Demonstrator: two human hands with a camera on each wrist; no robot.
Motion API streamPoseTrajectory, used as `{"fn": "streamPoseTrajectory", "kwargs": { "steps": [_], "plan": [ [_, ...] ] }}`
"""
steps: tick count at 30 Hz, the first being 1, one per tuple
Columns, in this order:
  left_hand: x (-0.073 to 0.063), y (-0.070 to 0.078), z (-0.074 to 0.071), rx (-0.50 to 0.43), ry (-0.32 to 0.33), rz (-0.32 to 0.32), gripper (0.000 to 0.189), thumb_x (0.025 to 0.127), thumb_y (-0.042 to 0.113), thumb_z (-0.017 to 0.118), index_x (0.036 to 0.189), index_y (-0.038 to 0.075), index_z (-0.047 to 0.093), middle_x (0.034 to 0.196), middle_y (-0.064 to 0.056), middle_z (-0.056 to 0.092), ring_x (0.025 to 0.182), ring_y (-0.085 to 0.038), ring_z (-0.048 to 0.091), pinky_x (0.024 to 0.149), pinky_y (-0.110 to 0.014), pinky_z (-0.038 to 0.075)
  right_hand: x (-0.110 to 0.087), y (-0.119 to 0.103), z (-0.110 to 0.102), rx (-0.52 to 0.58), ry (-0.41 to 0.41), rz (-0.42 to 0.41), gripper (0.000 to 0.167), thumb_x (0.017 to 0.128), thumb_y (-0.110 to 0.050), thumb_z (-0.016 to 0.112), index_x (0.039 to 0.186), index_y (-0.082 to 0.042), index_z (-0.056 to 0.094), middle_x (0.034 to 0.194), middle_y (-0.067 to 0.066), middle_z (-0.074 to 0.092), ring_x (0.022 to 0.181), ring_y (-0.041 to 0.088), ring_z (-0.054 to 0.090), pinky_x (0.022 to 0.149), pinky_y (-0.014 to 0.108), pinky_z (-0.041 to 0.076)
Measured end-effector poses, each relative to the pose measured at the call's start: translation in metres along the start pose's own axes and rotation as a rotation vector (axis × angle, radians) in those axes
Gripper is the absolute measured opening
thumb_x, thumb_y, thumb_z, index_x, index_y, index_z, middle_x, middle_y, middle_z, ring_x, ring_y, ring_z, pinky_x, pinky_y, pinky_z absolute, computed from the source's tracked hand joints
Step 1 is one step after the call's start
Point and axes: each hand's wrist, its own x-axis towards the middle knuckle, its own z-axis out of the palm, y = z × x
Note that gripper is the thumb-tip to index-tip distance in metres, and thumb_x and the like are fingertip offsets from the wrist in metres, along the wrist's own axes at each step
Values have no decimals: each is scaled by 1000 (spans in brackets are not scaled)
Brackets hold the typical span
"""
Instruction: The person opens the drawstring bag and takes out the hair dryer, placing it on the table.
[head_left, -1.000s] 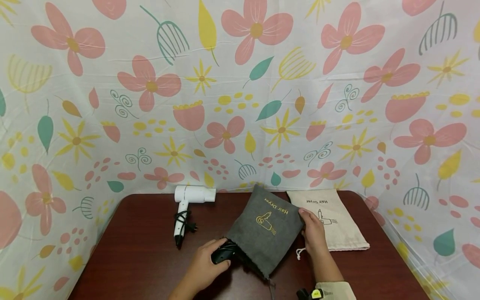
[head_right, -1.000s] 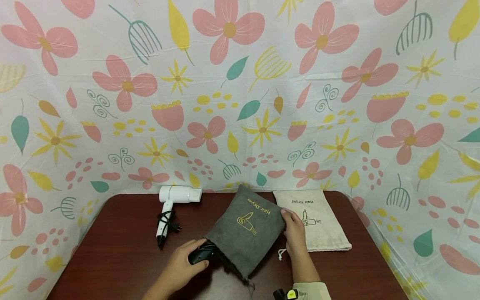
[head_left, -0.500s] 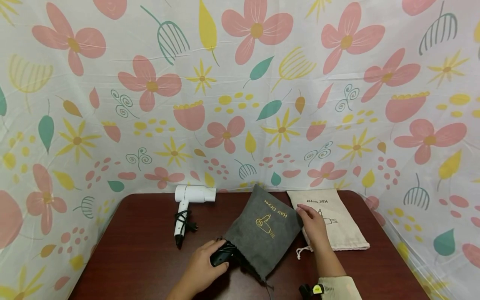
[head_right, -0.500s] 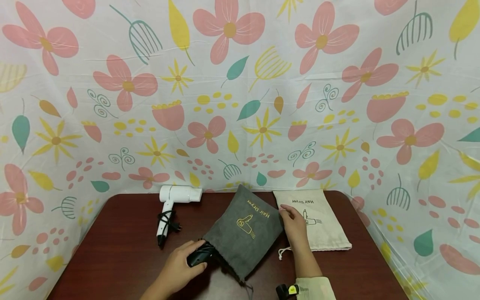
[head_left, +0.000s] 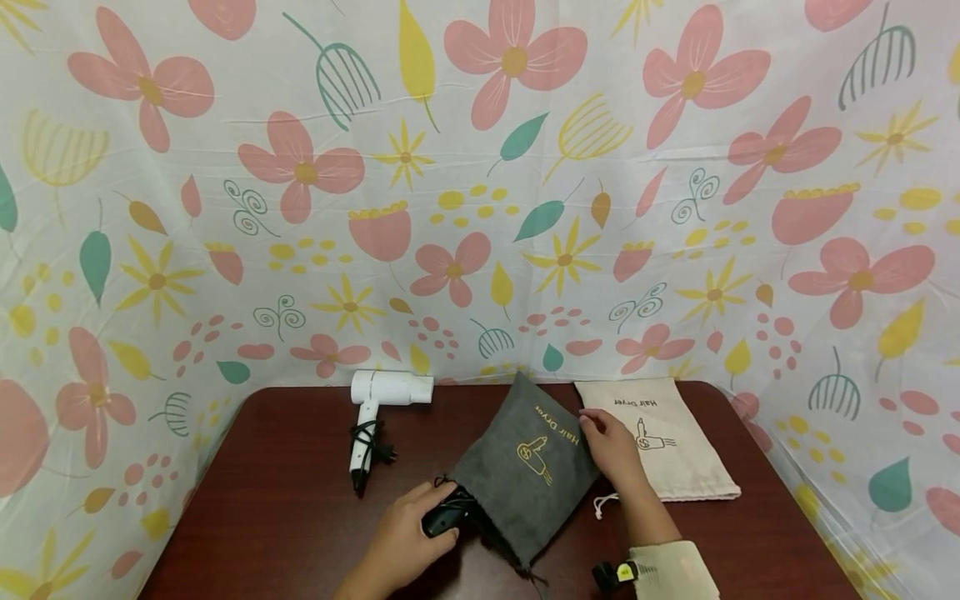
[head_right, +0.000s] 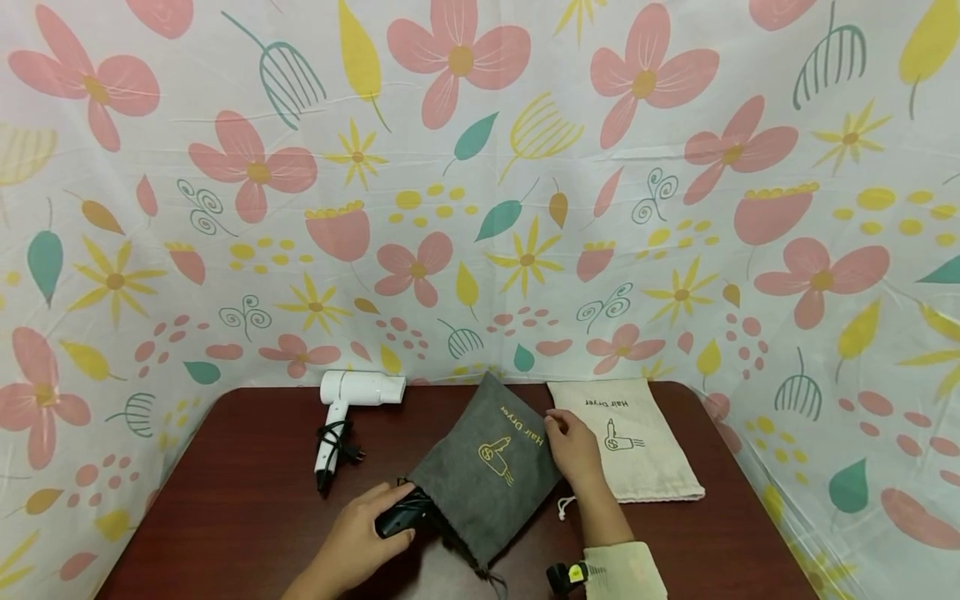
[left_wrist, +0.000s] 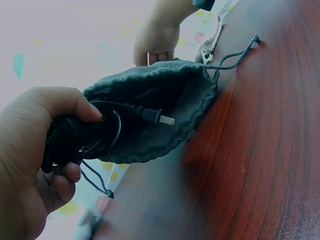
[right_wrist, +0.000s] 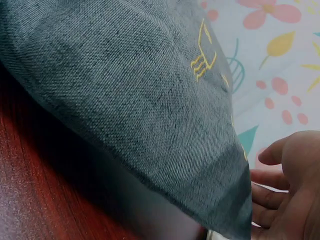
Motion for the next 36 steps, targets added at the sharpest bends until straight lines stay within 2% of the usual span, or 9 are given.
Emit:
{"fn": "streamPoseTrajectory", "kwargs": {
  "steps": [7, 17, 20, 22, 24, 27, 29, 32, 36],
  "plan": [
    [-1, 1, 1, 29, -11, 10, 57, 89, 37, 74, 143, 35, 56, 147, -15, 54, 133, -46, 52, 90, -62, 52, 4, -8, 6, -35, -13, -40, 37, 106, -28, 49, 132, -6, 64, 132, 21, 65, 120, 38, 60, 100, 53, 45],
    [-3, 2, 3, 45, -12, 55, 54, 91, 37, 73, 142, 37, 56, 144, -15, 58, 127, -42, 58, 84, -55, 55, 12, -8, 11, -91, -47, -44, 38, 107, -32, 47, 127, -6, 66, 123, 20, 68, 110, 35, 63, 96, 52, 46],
    [-3, 2, 5, 45, -9, 76, 54, 91, 35, 73, 143, 37, 56, 136, -9, 62, 101, -23, 68, 69, -38, 56, 14, -7, 11, -104, -58, -46, 37, 107, -32, 47, 124, -6, 67, 118, 19, 70, 106, 34, 64, 93, 51, 47],
    [-4, 2, 5, 35, -12, 87, 54, 91, 33, 73, 143, 36, 56, 127, -5, 64, 80, -9, 63, 59, -28, 49, 15, -7, 11, -113, -58, -46, 37, 107, -33, 47, 121, -6, 68, 113, 17, 70, 100, 32, 64, 90, 48, 48],
    [-4, 3, 6, 25, -15, 89, 54, 91, 32, 74, 142, 35, 57, 121, -2, 64, 69, -3, 52, 53, -23, 43, 16, -8, 10, -115, -57, -46, 36, 106, -33, 47, 117, -7, 69, 107, 15, 71, 94, 29, 63, 85, 44, 47],
    [-5, 4, 6, 36, -10, 91, 54, 91, 34, 74, 142, 35, 57, 123, -3, 64, 80, -6, 60, 59, -24, 44, 17, -8, 9, -110, -59, -49, 32, 106, -33, 48, 110, -8, 68, 98, 12, 69, 86, 25, 60, 78, 38, 45],
    [-5, 4, 6, 49, -8, 88, 54, 91, 36, 74, 142, 36, 57, 130, -5, 64, 96, -18, 66, 65, -29, 48, 17, -9, 9, -101, -54, -54, 29, 106, -32, 49, 107, -9, 67, 93, 11, 67, 82, 23, 59, 75, 36, 43],
    [-6, 5, 5, 54, -10, 77, 55, 90, 38, 74, 142, 37, 56, 138, -10, 61, 116, -33, 64, 73, -36, 52, 17, -9, 8, -89, -42, -64, 26, 106, -31, 50, 105, -10, 66, 87, 9, 63, 78, 21, 56, 73, 34, 42],
    [-6, 5, 5, 45, -13, 74, 55, 91, 37, 74, 143, 36, 56, 136, -8, 62, 114, -31, 65, 72, -34, 51, 17, -9, 7, -83, -25, -75, 25, 107, -31, 50, 105, -11, 65, 86, 9, 62, 78, 21, 56, 73, 34, 42]
  ]
}}
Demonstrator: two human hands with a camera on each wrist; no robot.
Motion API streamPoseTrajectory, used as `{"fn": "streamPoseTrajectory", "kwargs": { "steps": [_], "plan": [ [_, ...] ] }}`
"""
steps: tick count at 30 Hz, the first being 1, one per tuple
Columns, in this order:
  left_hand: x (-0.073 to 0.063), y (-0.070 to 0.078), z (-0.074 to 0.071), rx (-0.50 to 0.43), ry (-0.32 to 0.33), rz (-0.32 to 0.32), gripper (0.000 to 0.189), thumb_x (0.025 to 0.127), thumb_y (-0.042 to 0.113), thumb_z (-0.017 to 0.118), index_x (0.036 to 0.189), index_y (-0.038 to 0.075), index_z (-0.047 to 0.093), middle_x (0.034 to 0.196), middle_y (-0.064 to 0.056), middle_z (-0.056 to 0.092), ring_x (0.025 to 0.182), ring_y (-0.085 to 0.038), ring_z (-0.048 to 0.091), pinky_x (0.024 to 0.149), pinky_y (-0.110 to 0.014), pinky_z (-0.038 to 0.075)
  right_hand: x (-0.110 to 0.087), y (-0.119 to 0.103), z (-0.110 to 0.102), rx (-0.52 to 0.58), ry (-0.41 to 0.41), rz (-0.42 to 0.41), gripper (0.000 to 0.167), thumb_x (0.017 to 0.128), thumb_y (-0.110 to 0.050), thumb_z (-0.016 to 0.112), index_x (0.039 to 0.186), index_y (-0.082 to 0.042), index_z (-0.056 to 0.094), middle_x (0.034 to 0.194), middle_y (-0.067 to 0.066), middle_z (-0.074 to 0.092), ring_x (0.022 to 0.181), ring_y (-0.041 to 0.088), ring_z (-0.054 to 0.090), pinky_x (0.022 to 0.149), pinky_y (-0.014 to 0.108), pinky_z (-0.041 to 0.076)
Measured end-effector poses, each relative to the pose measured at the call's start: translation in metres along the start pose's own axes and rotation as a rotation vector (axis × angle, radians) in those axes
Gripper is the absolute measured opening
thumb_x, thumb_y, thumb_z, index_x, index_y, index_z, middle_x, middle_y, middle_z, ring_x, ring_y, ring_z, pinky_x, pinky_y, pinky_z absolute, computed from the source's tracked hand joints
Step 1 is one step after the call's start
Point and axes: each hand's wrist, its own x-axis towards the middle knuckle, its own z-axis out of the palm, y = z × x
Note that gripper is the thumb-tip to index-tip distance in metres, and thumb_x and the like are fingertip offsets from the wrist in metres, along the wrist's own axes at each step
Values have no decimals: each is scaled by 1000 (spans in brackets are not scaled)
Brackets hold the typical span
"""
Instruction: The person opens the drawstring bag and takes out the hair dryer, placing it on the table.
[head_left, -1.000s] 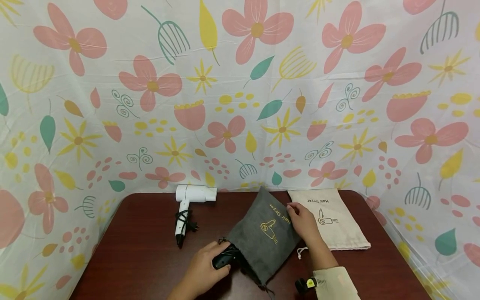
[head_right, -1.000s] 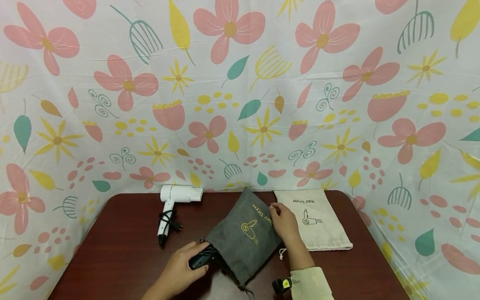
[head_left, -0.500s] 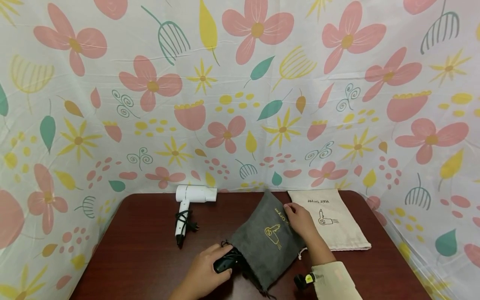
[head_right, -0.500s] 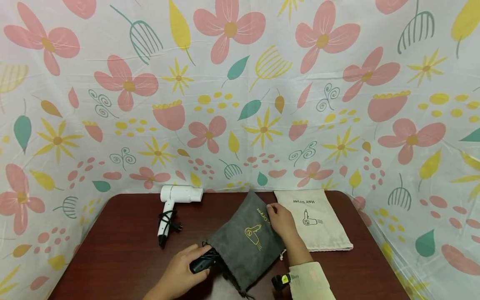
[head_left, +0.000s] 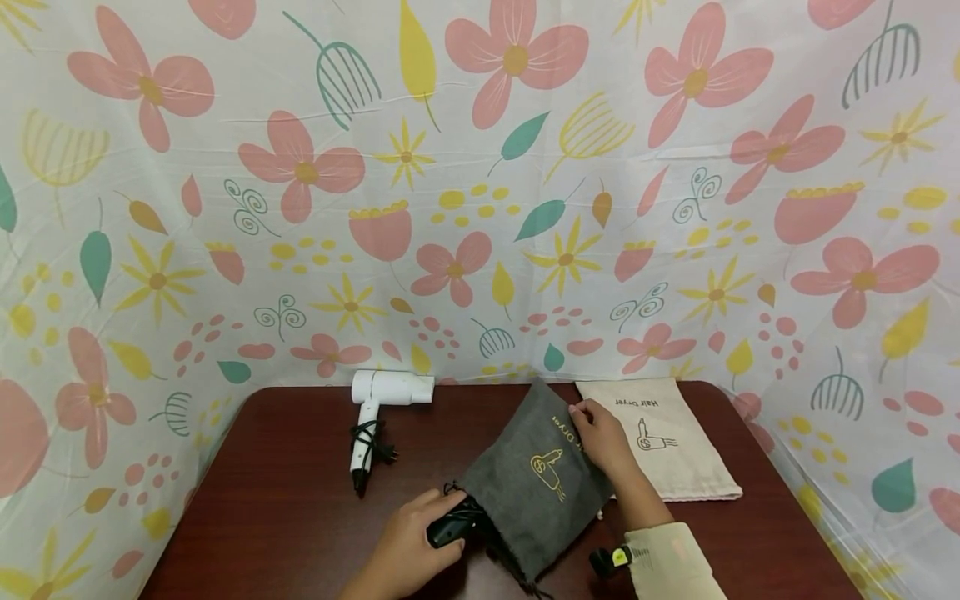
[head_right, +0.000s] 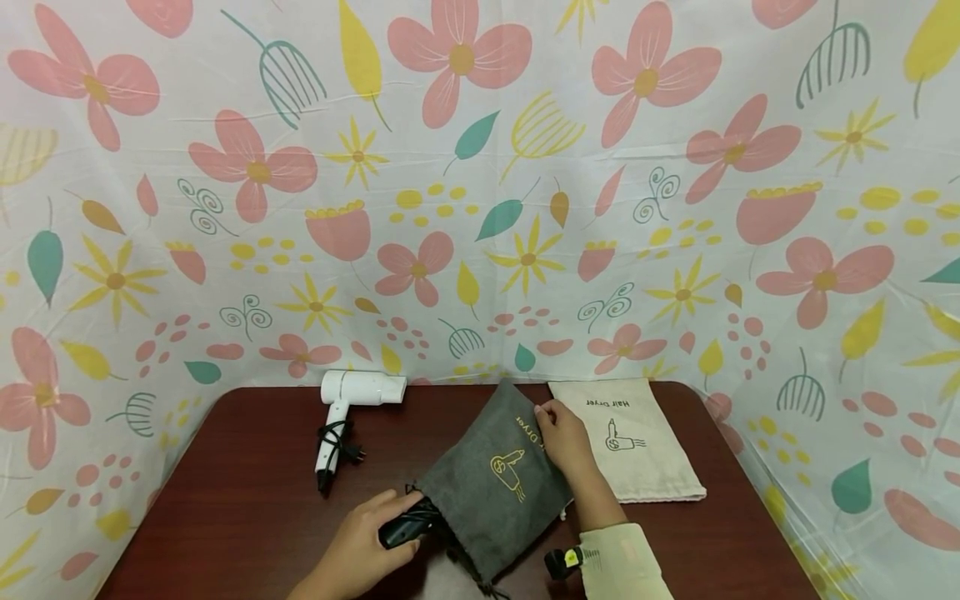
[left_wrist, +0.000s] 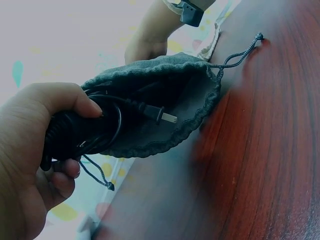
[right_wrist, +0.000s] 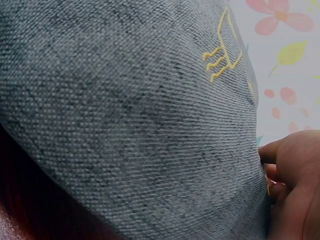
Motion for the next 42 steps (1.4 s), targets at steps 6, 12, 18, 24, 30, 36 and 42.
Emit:
{"fn": "streamPoseTrajectory", "kwargs": {
  "steps": [6, 12, 18, 24, 30, 36, 42],
  "plan": [
    [0, -2, 1, -25, -6, 4, 55, 91, 37, 73, 143, 39, 55, 126, -1, 64, 93, -11, 63, 63, -26, 45, -2, 0, -1, -8, 20, 0, 26, 107, -32, 49, 108, -12, 66, 88, 10, 64, 78, 22, 57, 73, 35, 42],
    [-1, -4, 0, -31, -10, -5, 56, 92, 41, 72, 144, 43, 52, 135, -5, 62, 109, -26, 67, 72, -35, 54, -2, 1, -2, -6, 40, -10, 26, 107, -31, 49, 108, -12, 65, 88, 10, 64, 79, 22, 57, 73, 35, 43],
    [-2, -4, -2, -73, -16, -21, 56, 92, 37, 72, 143, 46, 51, 146, -20, 54, 126, -45, 58, 82, -57, 55, -2, 0, -3, 4, 68, -11, 24, 107, -29, 49, 108, -11, 65, 89, 10, 64, 81, 24, 58, 75, 36, 43],
    [-3, -4, -2, -87, -17, -28, 57, 92, 36, 72, 144, 45, 51, 148, -23, 52, 128, -48, 56, 83, -59, 54, -1, 2, -4, 1, 75, -5, 23, 107, -28, 49, 108, -10, 65, 89, 11, 63, 82, 25, 58, 74, 35, 42],
    [-4, -4, -2, -90, -14, -33, 58, 92, 34, 72, 145, 43, 51, 145, -18, 55, 124, -44, 59, 79, -50, 55, 0, 3, -5, 4, 81, 2, 23, 107, -28, 49, 108, -10, 64, 89, 11, 63, 84, 26, 58, 74, 36, 42],
    [-5, -3, -4, -105, -14, -38, 57, 91, 35, 73, 144, 41, 53, 145, -23, 54, 123, -45, 59, 81, -59, 55, 1, 4, -8, 16, 92, 9, 23, 107, -28, 49, 109, -10, 64, 86, 11, 61, 79, 24, 56, 70, 35, 41],
    [-5, -1, -6, -115, -6, -54, 58, 90, 35, 75, 144, 40, 54, 147, -28, 50, 130, -54, 50, 86, -68, 51, 1, 4, -10, 15, 99, 11, 24, 107, -28, 48, 108, -10, 63, 85, 12, 59, 76, 24, 55, 69, 35, 40]
  ]
}}
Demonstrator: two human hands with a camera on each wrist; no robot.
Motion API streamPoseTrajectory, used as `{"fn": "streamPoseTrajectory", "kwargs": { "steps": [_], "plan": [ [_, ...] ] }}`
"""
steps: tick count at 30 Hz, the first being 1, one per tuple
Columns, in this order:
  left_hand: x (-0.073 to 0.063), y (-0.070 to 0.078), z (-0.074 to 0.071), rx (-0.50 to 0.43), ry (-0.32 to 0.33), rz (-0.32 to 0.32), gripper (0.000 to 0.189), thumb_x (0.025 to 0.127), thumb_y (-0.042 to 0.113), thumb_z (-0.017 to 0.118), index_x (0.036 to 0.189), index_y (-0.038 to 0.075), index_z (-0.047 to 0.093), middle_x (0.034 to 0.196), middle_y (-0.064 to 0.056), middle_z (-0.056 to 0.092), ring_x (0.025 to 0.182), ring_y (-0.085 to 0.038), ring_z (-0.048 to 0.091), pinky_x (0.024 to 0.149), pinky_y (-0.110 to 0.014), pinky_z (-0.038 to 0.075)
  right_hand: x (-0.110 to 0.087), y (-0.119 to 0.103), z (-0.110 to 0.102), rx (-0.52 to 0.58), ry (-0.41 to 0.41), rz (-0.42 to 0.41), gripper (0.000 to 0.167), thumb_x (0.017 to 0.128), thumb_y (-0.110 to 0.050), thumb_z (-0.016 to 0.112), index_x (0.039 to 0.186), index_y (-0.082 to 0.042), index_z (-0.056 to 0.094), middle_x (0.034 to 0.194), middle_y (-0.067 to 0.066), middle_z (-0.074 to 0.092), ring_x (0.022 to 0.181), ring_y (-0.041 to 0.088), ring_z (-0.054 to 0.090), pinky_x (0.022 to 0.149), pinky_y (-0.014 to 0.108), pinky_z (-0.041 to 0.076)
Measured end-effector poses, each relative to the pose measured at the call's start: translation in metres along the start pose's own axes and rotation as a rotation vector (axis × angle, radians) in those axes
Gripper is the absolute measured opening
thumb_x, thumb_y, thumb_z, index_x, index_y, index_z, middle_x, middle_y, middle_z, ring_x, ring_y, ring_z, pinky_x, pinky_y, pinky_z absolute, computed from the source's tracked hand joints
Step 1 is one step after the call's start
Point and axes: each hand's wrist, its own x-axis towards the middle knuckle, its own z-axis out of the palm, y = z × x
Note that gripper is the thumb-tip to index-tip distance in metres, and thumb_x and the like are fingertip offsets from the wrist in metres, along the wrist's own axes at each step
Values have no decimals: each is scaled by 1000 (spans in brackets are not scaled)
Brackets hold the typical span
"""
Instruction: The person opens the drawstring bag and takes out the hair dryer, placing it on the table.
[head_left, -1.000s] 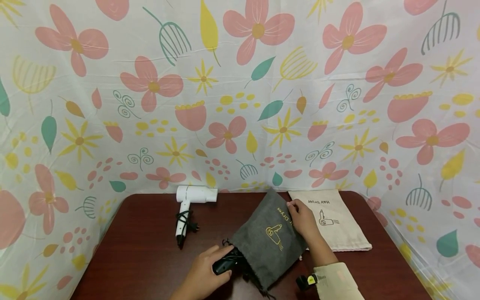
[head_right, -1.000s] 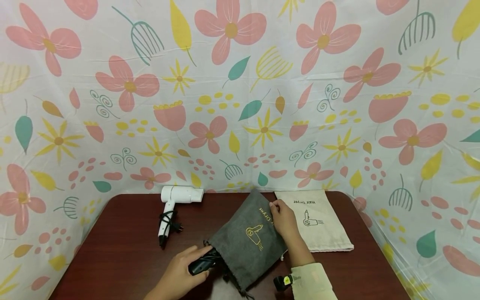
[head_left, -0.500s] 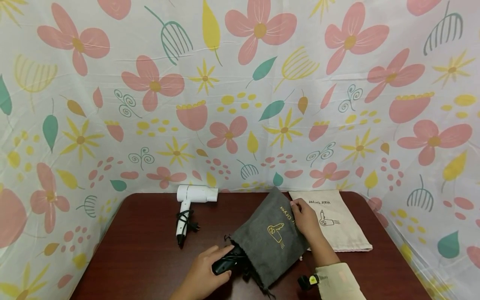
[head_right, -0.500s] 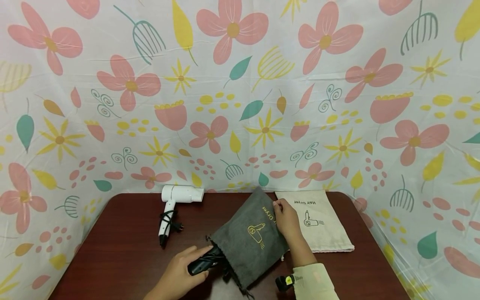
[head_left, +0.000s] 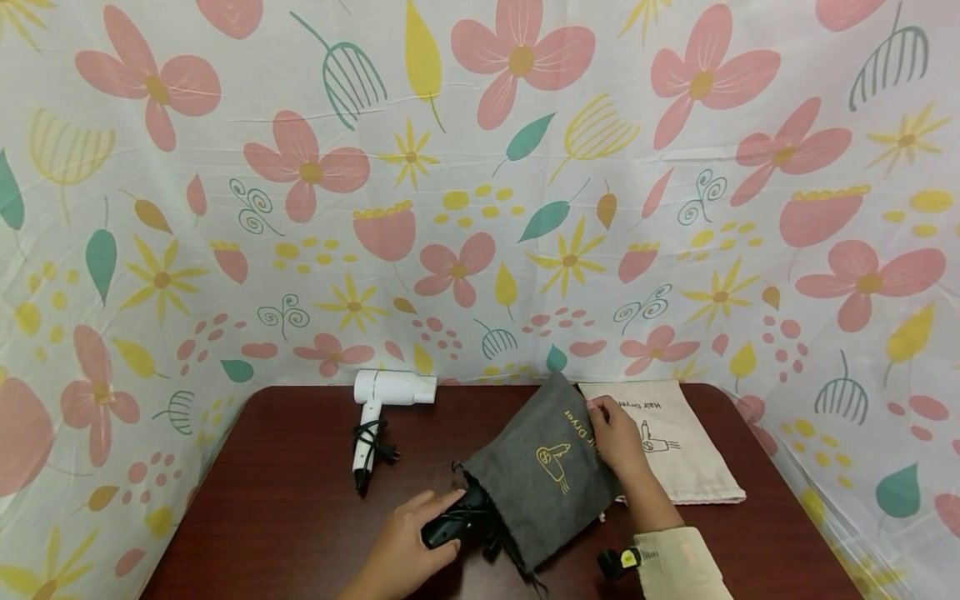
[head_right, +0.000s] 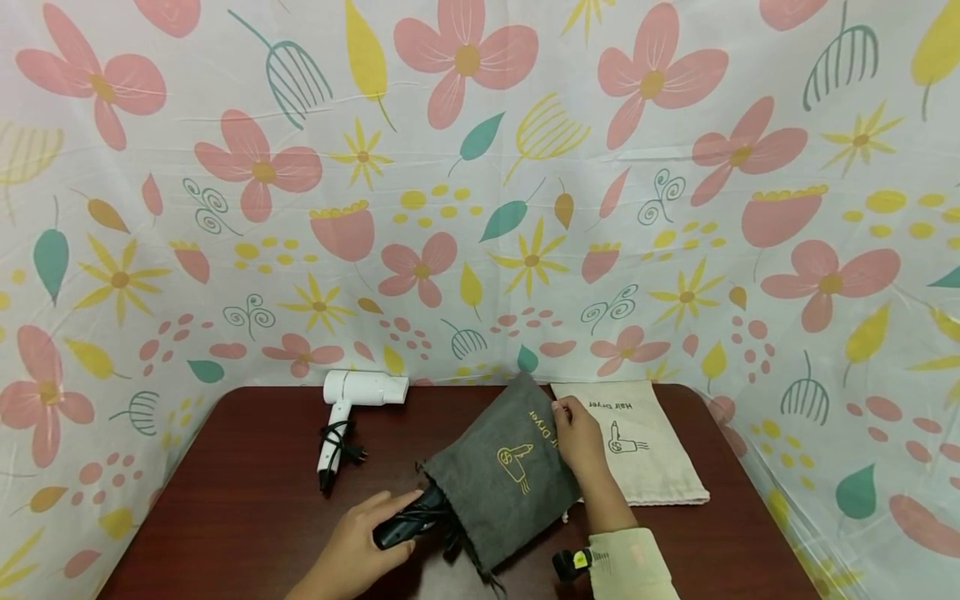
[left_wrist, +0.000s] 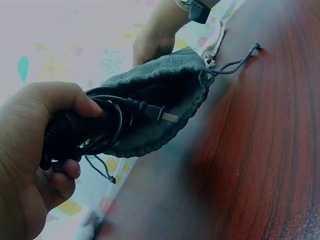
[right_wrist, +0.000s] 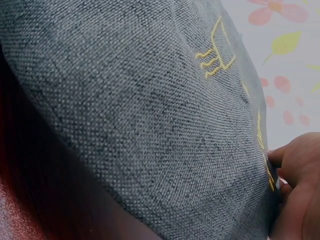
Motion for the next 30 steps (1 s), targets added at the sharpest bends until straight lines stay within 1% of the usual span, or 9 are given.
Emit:
{"fn": "streamPoseTrajectory", "kwargs": {
  "steps": [7, 10, 13, 16, 19, 21, 23, 24, 30],
  "plan": [
    [-2, 3, -2, -14, 9, -17, 58, 90, 36, 74, 143, 41, 54, 149, -29, 48, 131, -55, 49, 86, -69, 50, 0, 2, -4, -5, 7, -5, 25, 107, -30, 48, 109, -10, 63, 86, 12, 61, 76, 25, 55, 70, 36, 40],
    [-2, 2, -2, -7, 22, -12, 58, 89, 38, 74, 143, 41, 54, 147, -26, 51, 131, -53, 50, 84, -66, 51, 1, 4, -5, -3, 7, -1, 27, 108, -31, 47, 111, -10, 63, 88, 13, 61, 76, 25, 56, 70, 36, 40],
    [-1, 1, -3, 9, 37, -4, 58, 89, 37, 75, 143, 43, 54, 140, -17, 58, 125, -45, 57, 77, -52, 53, 1, 6, -6, -5, 15, 6, 27, 108, -32, 47, 111, -10, 63, 88, 13, 62, 76, 25, 55, 68, 35, 40],
    [-2, -1, -3, 26, 48, 2, 59, 89, 34, 75, 143, 43, 53, 131, -7, 62, 118, -36, 62, 73, -40, 49, 1, 7, -7, -5, 28, 10, 27, 108, -31, 47, 111, -10, 64, 89, 13, 62, 73, 23, 54, 67, 35, 40],
    [-2, -2, -4, 30, 53, 4, 59, 89, 31, 75, 144, 41, 53, 119, -2, 63, 90, -17, 64, 65, -31, 45, 2, 7, -8, 3, 35, 16, 28, 108, -32, 47, 112, -10, 64, 88, 12, 62, 72, 22, 54, 65, 34, 39],
    [-2, -2, -5, 22, 52, 6, 60, 89, 28, 75, 144, 40, 53, 111, 0, 62, 68, -7, 52, 57, -26, 41, 3, 8, -9, 11, 35, 22, 29, 108, -32, 46, 112, -10, 64, 88, 12, 61, 72, 22, 54, 65, 34, 39],
    [-2, -2, -5, 9, 53, 8, 60, 89, 27, 75, 144, 38, 54, 108, -1, 61, 57, -2, 39, 51, -24, 40, 3, 8, -9, 16, 34, 23, 29, 108, -32, 46, 113, -9, 63, 88, 13, 61, 73, 23, 54, 65, 35, 40],
    [-3, -2, -6, 1, 54, 9, 60, 89, 25, 75, 144, 37, 54, 107, -2, 61, 54, -1, 36, 49, -24, 39, 3, 9, -9, 18, 32, 23, 29, 108, -31, 45, 113, -9, 63, 87, 14, 60, 73, 23, 54, 66, 35, 40],
    [-3, -2, -7, -17, 58, 16, 60, 89, 26, 75, 144, 36, 55, 105, -1, 60, 52, 0, 41, 48, -24, 44, 4, 11, -10, 13, 35, 21, 31, 109, -32, 44, 114, -8, 63, 87, 14, 60, 75, 25, 55, 69, 35, 40]
  ]
}}
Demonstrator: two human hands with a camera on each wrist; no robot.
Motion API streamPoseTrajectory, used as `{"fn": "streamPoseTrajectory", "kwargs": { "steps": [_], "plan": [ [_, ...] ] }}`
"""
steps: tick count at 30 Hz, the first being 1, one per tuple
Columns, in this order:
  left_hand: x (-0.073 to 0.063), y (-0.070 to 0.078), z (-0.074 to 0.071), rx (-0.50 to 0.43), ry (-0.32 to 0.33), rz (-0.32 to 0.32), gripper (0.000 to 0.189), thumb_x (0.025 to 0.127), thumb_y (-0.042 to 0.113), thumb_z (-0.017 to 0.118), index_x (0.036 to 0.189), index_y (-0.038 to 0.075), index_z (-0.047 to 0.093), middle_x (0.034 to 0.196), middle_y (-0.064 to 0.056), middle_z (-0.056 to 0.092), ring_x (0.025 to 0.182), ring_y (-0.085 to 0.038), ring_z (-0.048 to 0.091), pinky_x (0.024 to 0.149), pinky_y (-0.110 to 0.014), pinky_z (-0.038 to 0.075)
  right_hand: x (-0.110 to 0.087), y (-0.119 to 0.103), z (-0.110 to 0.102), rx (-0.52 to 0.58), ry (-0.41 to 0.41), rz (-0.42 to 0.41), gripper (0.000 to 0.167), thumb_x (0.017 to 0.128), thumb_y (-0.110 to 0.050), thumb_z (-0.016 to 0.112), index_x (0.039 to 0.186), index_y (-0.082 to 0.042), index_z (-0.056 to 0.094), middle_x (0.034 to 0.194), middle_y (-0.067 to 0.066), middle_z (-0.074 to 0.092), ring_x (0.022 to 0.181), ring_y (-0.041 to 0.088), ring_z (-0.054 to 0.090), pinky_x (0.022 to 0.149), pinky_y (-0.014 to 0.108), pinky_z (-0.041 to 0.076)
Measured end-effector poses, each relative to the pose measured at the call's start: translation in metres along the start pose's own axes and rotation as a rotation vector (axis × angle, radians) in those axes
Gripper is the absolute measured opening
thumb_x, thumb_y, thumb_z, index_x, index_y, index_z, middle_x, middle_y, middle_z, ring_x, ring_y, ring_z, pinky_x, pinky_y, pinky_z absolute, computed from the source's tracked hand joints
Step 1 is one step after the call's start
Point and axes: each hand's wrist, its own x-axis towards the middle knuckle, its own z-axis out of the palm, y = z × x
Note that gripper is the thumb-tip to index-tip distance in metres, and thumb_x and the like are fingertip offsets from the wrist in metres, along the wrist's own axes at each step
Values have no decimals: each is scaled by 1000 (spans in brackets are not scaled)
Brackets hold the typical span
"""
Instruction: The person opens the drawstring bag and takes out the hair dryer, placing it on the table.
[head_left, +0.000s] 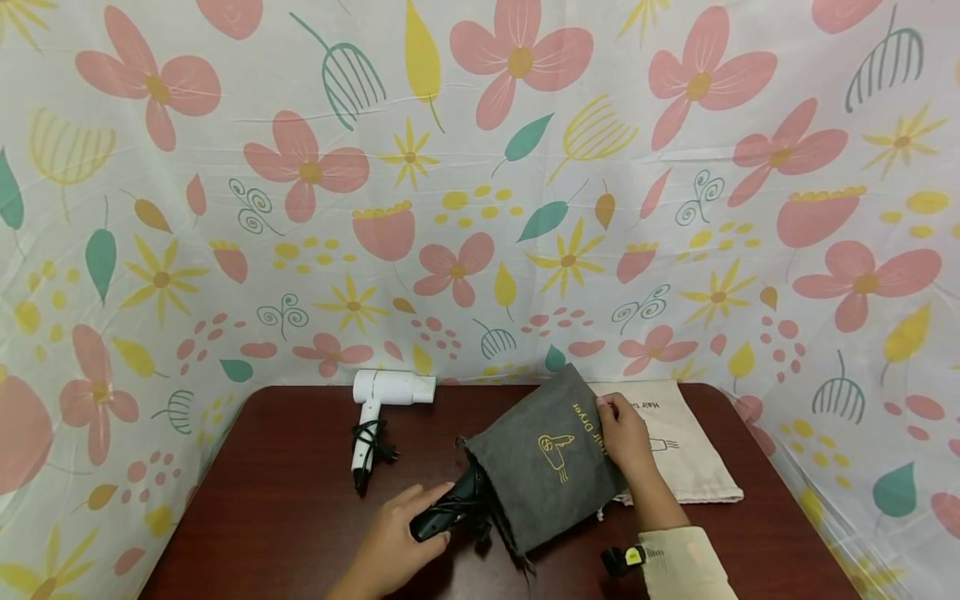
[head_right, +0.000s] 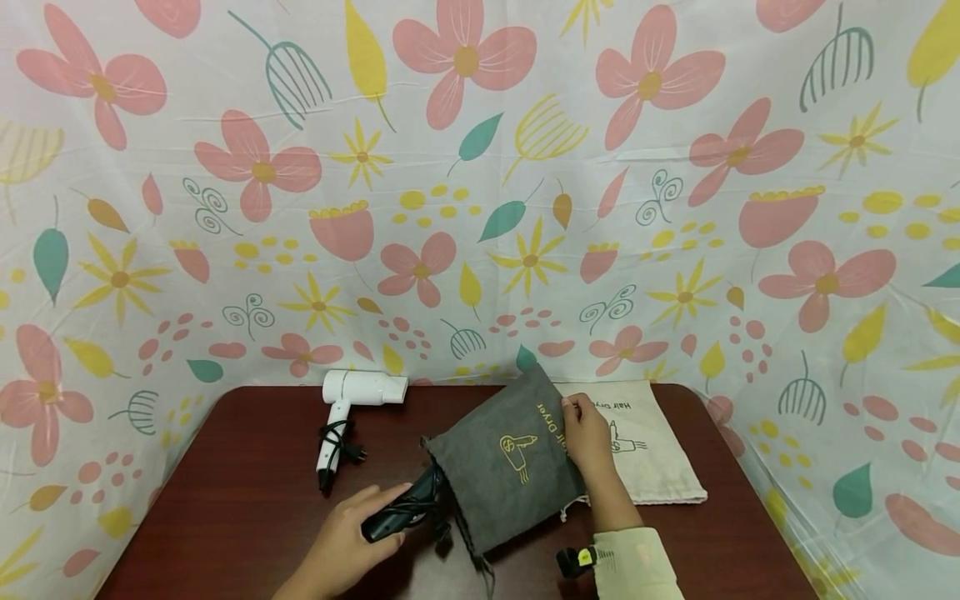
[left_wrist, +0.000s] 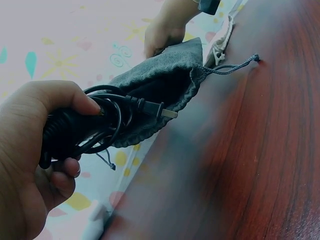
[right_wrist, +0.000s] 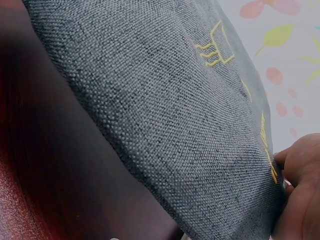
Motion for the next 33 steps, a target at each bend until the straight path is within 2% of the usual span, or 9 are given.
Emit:
{"fn": "streamPoseTrajectory", "kwargs": {
  "steps": [8, 14, 16, 18, 21, 24, 28, 31, 33],
  "plan": [
    [0, -2, -3, -19, 6, -22, 60, 89, 26, 75, 143, 39, 55, 123, -14, 61, 52, 0, 45, 47, -25, 44, 2, 1, -1, 10, 22, -2, 31, 108, -33, 44, 112, -8, 62, 87, 14, 58, 80, 28, 56, 73, 37, 40],
    [1, -1, -5, -3, 8, -39, 60, 88, 28, 75, 143, 40, 55, 128, -16, 60, 55, -2, 46, 48, -26, 45, 1, 3, -3, 17, 40, 5, 30, 108, -32, 45, 112, -8, 62, 88, 15, 59, 81, 28, 55, 74, 37, 40],
    [1, 0, -5, 5, 12, -47, 59, 88, 28, 75, 143, 41, 55, 133, -19, 58, 61, -8, 52, 48, -26, 45, 1, 4, -3, 17, 43, 7, 30, 108, -32, 45, 112, -8, 62, 88, 15, 59, 80, 28, 55, 73, 37, 40],
    [2, 0, -6, 7, 17, -53, 59, 88, 28, 75, 143, 40, 56, 139, -23, 55, 81, -21, 64, 49, -27, 45, 1, 4, -4, 15, 45, 8, 31, 108, -32, 44, 113, -7, 62, 88, 15, 59, 79, 28, 55, 72, 36, 40],
    [1, 0, -6, -3, 15, -68, 58, 88, 28, 75, 143, 39, 56, 150, -29, 46, 98, -36, 64, 49, -28, 45, 0, 4, -5, 18, 48, 11, 32, 108, -32, 44, 113, -7, 62, 89, 16, 60, 79, 28, 55, 72, 36, 41],
    [1, 0, -7, -5, 9, -73, 59, 89, 28, 74, 143, 38, 56, 150, -29, 46, 87, -25, 64, 49, -28, 45, 0, 4, -6, 20, 48, 15, 32, 108, -33, 44, 113, -6, 62, 90, 16, 60, 81, 29, 56, 73, 37, 41],
    [1, 1, -7, 15, 10, -53, 59, 89, 28, 74, 144, 39, 55, 128, -16, 60, 60, -4, 47, 48, -26, 43, 0, 5, -7, 19, 49, 19, 32, 108, -32, 44, 114, -6, 62, 91, 17, 60, 82, 30, 56, 73, 37, 41],
    [0, 2, -8, 24, 13, -54, 59, 89, 29, 74, 144, 40, 55, 127, -14, 60, 54, -2, 42, 47, -26, 42, -1, 5, -6, 19, 49, 22, 33, 109, -33, 44, 114, -6, 61, 91, 17, 60, 80, 29, 56, 73, 37, 41],
    [0, 2, -8, 22, 11, -69, 59, 89, 29, 74, 143, 40, 55, 137, -20, 57, 53, -2, 41, 47, -26, 42, -1, 6, -6, 23, 50, 25, 33, 108, -33, 44, 114, -6, 62, 90, 16, 60, 79, 28, 55, 72, 37, 41]
  ]
}}
